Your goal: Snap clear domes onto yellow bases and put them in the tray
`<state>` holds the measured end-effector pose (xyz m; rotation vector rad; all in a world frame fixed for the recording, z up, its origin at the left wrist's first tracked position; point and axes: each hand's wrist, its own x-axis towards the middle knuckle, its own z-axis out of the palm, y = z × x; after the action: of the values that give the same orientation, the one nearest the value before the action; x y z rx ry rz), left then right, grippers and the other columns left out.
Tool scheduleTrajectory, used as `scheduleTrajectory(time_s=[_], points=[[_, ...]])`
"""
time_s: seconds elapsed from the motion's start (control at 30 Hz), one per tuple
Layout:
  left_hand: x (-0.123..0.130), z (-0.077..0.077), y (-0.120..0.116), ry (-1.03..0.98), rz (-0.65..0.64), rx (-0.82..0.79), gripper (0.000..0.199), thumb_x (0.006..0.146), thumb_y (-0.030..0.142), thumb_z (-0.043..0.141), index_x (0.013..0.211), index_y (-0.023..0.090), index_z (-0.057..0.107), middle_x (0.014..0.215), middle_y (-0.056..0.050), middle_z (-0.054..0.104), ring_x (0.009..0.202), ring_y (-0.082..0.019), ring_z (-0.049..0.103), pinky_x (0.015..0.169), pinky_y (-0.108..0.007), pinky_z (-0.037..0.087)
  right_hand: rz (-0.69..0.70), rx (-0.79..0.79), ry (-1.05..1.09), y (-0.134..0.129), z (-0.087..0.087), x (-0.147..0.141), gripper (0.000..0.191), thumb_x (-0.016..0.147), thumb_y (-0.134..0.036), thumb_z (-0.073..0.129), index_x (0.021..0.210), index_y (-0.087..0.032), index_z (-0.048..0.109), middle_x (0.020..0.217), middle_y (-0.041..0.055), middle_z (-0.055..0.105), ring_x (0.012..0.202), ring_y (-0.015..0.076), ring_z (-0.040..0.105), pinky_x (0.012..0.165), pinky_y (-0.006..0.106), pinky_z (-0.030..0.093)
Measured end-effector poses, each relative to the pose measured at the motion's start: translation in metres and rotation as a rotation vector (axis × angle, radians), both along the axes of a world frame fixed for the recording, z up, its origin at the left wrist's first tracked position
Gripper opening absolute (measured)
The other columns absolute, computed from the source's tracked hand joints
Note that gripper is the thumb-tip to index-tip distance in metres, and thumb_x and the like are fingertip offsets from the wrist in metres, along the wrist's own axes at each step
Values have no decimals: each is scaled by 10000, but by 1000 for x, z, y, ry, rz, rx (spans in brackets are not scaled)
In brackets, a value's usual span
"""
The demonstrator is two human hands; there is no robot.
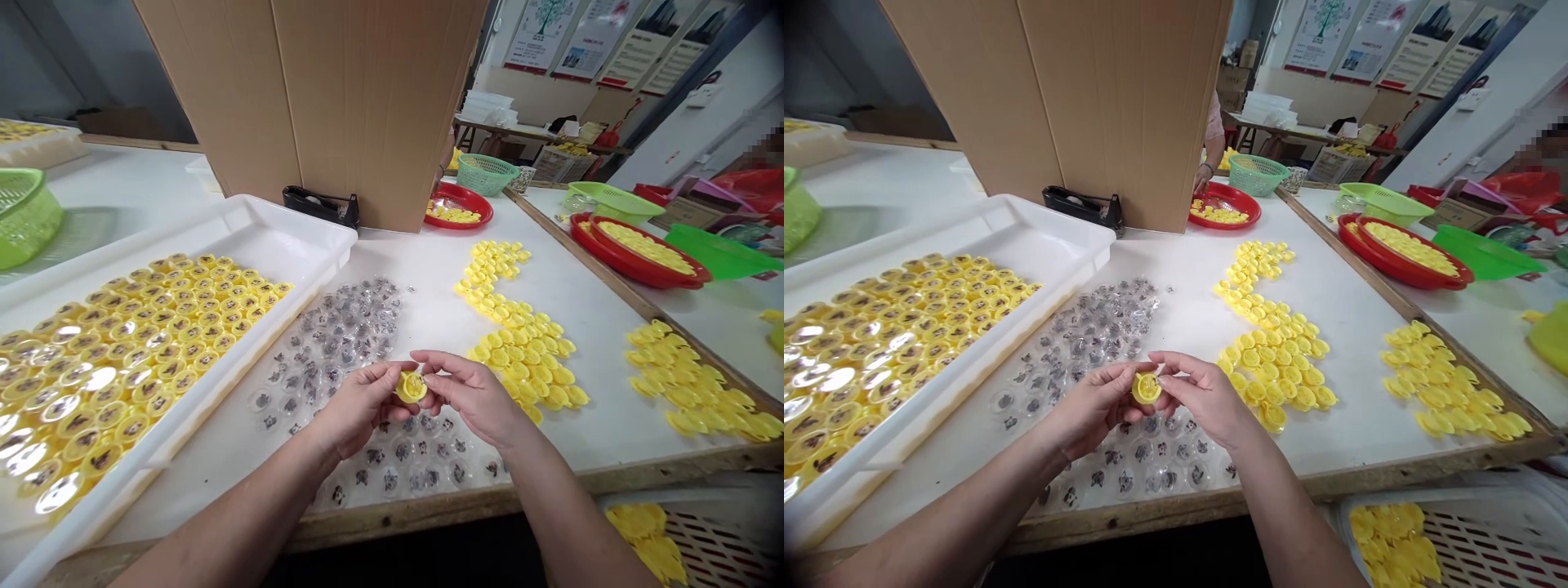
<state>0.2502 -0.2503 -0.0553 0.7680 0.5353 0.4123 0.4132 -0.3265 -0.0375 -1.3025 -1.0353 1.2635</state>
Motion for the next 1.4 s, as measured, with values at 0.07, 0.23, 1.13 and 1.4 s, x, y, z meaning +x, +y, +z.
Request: scheduleTrajectory(time_s=[0.07,0.23,1.13,1.4], points=[[-1,1,2,-34,-17,-32,335,841,339,582,1064,95,638,777,-97,656,654,-116,620,538,-152,481,-18,20,-55,2,1,-1,250,831,-269,595,1075,-238,638,862,-6,598,601,86,578,573,253,491],[-3,-1,2,-33,-52,-43,340,785,253,663,1104,138,633,793,-84,666,661,-99,615,566,-138,454,-52,120,-317,0,9,-6,180,822,-250,597,981,-239,681,940,15,604,636,95,580,600,257,502],[1,5,-6,-23,57,-74,364,649,226,788,973,127,655,764,-41,679,576,-72,591,574,-172,453,-149,245,-796,-11,22,-19,200,735,-159,680,921,-220,639,1065,47,599,816,155,645,779,298,571],[1,3,-6,-19,74,-100,396,626,230,802,983,127,666,793,-49,683,607,-90,607,576,-183,460,-74,301,-862,-13,28,-20,268,779,-139,615,1022,-248,641,978,33,661,807,167,637,716,295,548]])
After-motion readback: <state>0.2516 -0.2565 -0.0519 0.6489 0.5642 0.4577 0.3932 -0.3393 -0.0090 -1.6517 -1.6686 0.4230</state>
